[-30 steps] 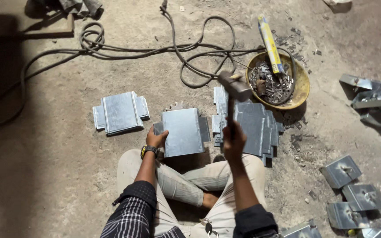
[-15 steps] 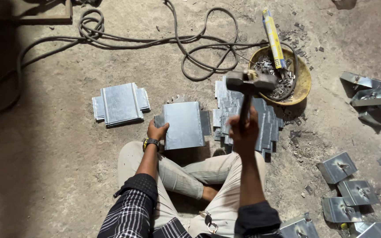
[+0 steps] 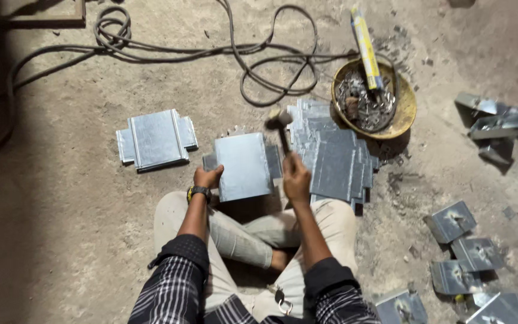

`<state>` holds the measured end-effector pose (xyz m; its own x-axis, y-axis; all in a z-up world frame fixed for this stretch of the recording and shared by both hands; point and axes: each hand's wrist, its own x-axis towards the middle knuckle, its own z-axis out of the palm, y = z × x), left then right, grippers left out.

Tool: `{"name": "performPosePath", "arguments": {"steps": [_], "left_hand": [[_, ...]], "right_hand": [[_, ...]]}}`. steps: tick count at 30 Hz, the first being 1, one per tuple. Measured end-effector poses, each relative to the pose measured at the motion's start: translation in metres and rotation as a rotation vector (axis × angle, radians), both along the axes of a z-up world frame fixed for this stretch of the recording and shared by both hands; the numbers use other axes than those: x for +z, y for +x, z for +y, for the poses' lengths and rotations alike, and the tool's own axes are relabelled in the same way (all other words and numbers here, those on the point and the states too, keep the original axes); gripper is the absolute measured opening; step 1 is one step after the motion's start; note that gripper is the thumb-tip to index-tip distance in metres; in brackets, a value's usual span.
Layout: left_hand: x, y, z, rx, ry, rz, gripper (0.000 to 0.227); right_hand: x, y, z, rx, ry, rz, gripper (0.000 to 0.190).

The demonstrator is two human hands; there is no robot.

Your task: The person sits on the floor and uses a hammer to repeatedly strike a stack of rectangular metal sheets. They hold the sheets with one hand while striking them with the other, occasionally repositioning the stack.

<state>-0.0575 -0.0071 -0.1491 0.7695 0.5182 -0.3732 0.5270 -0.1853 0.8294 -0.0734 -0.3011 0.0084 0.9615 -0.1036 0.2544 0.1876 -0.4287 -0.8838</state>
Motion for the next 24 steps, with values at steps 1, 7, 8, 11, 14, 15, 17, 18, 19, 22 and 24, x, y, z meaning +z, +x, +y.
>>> {"name": "performPosePath", "arguments": {"steps": [1, 7, 8, 11, 14, 15, 17, 18, 19, 22, 24], "left_hand": [[-0.001, -0.001, 0.000, 0.005, 0.005, 0.008, 0.053], [0.003, 0.009, -0.001, 0.047, 0.060, 0.064, 0.054], [0.004, 0.013, -0.001, 0.063, 0.079, 0.064, 0.056], [0.002, 0.008, -0.001, 0.074, 0.033, 0.019, 0.061], [0.007, 0.013, 0.002, 0.020, -0.153, -0.001, 0.055], [0.007, 0.010, 0.005, 0.010, -0.068, 0.017, 0.056], [0.011, 0.011, 0.011, -0.006, 0.106, 0.044, 0.059], [0.014, 0.015, 0.014, 0.005, 0.042, 0.066, 0.058], [0.015, 0.017, 0.014, 0.015, -0.025, 0.091, 0.058], [0.017, 0.027, 0.013, -0.020, -0.026, 0.060, 0.057], [0.014, 0.023, 0.016, -0.057, 0.041, 0.078, 0.057]], "right_hand": [[0.014, -0.004, -0.005, -0.010, 0.036, -0.078, 0.041], [0.055, -0.013, -0.016, 0.072, 0.493, -0.364, 0.040], [0.046, -0.010, -0.013, 0.016, 0.381, -0.400, 0.035], [0.004, -0.012, -0.003, -0.029, 0.033, -0.410, 0.034], [-0.016, -0.001, 0.000, 0.087, -0.166, -0.071, 0.046], [-0.016, -0.002, 0.000, 0.078, -0.140, 0.200, 0.044], [-0.002, -0.006, -0.002, 0.078, -0.060, 0.225, 0.042], [0.010, -0.006, -0.005, 0.084, -0.009, -0.022, 0.042], [0.022, -0.010, -0.008, 0.091, 0.039, -0.265, 0.043], [0.046, -0.012, -0.014, 0.010, 0.116, -0.207, 0.045], [0.039, -0.017, -0.007, -0.020, 0.207, -0.256, 0.045]]}}
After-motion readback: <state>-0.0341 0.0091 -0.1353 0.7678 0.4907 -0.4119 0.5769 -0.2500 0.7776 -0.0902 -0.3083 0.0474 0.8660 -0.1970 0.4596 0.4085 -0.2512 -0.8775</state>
